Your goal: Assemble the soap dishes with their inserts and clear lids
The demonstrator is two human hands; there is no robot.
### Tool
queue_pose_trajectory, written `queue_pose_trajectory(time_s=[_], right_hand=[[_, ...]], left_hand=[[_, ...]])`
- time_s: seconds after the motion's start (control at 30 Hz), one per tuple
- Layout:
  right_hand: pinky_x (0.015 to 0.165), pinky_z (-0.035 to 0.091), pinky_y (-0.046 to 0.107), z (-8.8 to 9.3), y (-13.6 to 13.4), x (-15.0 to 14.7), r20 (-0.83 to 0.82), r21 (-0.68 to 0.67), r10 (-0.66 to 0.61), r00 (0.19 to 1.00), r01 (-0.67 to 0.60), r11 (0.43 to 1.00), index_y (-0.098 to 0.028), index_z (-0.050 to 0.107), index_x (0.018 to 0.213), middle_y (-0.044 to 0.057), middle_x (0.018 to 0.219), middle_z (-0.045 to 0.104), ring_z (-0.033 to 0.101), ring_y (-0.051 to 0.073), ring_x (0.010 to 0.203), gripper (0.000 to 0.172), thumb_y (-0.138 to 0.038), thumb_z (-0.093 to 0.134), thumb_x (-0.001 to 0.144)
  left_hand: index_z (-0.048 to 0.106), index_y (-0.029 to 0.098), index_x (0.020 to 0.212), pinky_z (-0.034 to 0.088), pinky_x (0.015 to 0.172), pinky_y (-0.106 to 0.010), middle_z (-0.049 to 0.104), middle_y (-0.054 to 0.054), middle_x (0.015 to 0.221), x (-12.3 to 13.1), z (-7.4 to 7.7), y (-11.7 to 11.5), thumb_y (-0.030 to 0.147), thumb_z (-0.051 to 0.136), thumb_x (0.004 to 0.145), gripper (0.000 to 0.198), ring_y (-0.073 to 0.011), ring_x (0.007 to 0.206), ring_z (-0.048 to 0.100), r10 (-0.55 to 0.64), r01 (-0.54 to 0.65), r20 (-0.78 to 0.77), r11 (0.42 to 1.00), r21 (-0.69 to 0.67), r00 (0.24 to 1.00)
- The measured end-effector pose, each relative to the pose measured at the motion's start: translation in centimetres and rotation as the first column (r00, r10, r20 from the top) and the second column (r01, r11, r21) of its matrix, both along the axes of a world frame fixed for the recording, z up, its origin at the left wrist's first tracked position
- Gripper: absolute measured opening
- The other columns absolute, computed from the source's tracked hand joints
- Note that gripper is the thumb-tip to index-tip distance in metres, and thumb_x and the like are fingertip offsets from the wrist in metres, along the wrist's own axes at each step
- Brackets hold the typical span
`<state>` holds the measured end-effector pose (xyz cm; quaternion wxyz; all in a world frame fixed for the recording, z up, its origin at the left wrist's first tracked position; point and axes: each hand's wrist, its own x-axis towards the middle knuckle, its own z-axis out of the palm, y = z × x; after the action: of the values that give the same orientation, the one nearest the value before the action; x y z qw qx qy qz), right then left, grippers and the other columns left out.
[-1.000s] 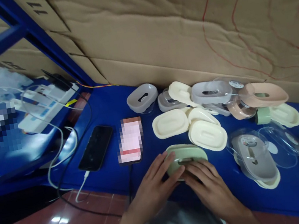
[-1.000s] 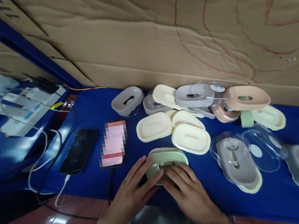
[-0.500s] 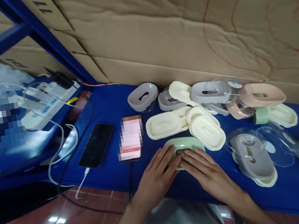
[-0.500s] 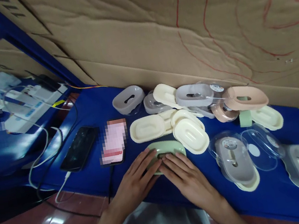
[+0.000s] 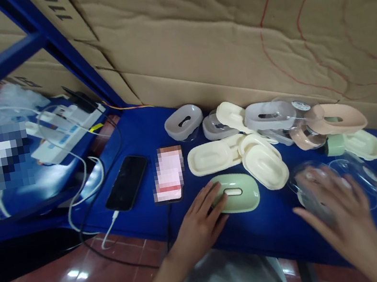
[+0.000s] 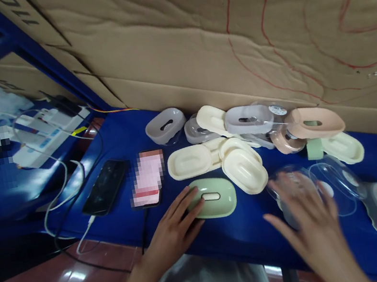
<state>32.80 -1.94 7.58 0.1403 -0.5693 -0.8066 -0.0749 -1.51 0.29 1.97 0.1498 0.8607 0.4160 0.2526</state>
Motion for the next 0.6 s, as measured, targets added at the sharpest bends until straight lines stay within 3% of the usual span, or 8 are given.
queue_pose_trajectory(time_s=[0.03, 0.1, 0.23, 0.37, 0.47, 0.53, 0.6], right_hand=[[0.122, 0.029, 0.079, 0.1, -0.3, 1.6, 0.039, 0.023, -0.124, 0.992, 0.123, 0.992, -0.023, 0.054, 0.158, 0.018, 0.165, 0.049, 0.042, 0.047, 0.154, 0.071, -0.070, 0.046, 0.105], [0.117, 0.039, 0.077, -0.1, -0.8, 3.8, 0.082, -0.003, -0.235, 0.969, 0.236, 0.972, -0.020, 0.057, 0.155, 0.021, 0.165, 0.048, 0.043, 0.050, 0.152, 0.078, -0.076, 0.039, 0.104], [0.112, 0.054, 0.052, -0.9, -0.7, 4.4, -0.045, -0.063, -0.212, 0.976, 0.209, 0.976, -0.022, 0.061, 0.150, 0.013, 0.150, 0.065, 0.058, 0.035, 0.143, 0.058, -0.061, 0.048, 0.108], [0.105, 0.054, 0.048, -0.8, -0.2, 3.8, -0.044, 0.146, -0.197, 0.980, 0.201, 0.969, -0.022, 0.068, 0.139, 0.011, 0.134, 0.075, 0.072, 0.033, 0.121, 0.040, -0.042, 0.068, 0.104], [0.098, 0.053, 0.050, -0.3, -0.1, 2.1, -0.063, 0.295, -0.175, 0.983, 0.186, 0.937, -0.019, 0.073, 0.123, 0.012, 0.113, 0.080, 0.077, 0.032, 0.103, 0.029, -0.039, 0.071, 0.102], [0.093, 0.052, 0.048, 0.0, -0.1, -0.7, -0.108, 0.276, -0.099, 0.989, 0.126, 0.953, -0.020, 0.073, 0.110, 0.009, 0.100, 0.080, 0.077, 0.029, 0.094, 0.026, -0.045, 0.069, 0.103], [0.090, 0.052, 0.046, 0.2, 0.0, -4.4, -0.163, 0.218, 0.047, 0.986, -0.011, 0.976, -0.023, 0.071, 0.105, 0.005, 0.095, 0.080, 0.077, 0.026, 0.091, 0.024, -0.047, 0.071, 0.102]], left_hand=[[0.055, 0.020, 0.150, 0.052, 0.122, -0.054, 0.046, -0.015, 0.166, 0.2, -0.1, 0.0, 0.026, 0.063, 0.107, 0.045, -0.0327, 0.160, 0.038, 0.011, -0.010, 0.034, 1.000, -0.015, 0.999], [0.057, 0.021, 0.146, 0.054, 0.120, -0.058, 0.041, -0.017, 0.168, 0.6, -0.1, 0.0, 0.029, 0.068, 0.104, 0.044, -0.0362, 0.160, 0.037, 0.051, -0.048, 0.093, 0.998, -0.037, 0.994], [0.061, 0.020, 0.132, 0.056, 0.115, -0.061, 0.034, -0.020, 0.171, 1.2, 0.0, 0.4, 0.028, 0.073, 0.100, 0.035, -0.0401, 0.155, 0.044, 0.091, -0.082, 0.130, 0.994, -0.076, 0.987], [0.061, 0.020, 0.130, 0.057, 0.114, -0.061, 0.034, -0.021, 0.171, 1.0, 0.1, 0.5, 0.026, 0.073, 0.100, 0.033, -0.0404, 0.153, 0.047, 0.049, -0.036, 0.137, 0.994, -0.099, 0.989], [0.060, 0.023, 0.135, 0.056, 0.115, -0.062, 0.038, -0.019, 0.170, 0.9, 0.0, 0.1, 0.026, 0.077, 0.097, 0.041, -0.0399, 0.152, 0.048, 0.055, -0.038, 0.145, 0.992, -0.118, 0.988], [0.056, 0.024, 0.143, 0.056, 0.114, -0.063, 0.042, -0.019, 0.167, 1.0, -0.1, -0.2, 0.025, 0.080, 0.094, 0.054, -0.0392, 0.150, 0.050, 0.071, -0.049, 0.152, 0.988, -0.144, 0.986], [0.047, 0.025, 0.153, 0.056, 0.114, -0.062, 0.044, -0.020, 0.165, 1.0, -0.3, -0.3, 0.025, 0.082, 0.093, 0.070, -0.0381, 0.149, 0.051, 0.080, -0.051, 0.174, 0.985, -0.168, 0.981]])
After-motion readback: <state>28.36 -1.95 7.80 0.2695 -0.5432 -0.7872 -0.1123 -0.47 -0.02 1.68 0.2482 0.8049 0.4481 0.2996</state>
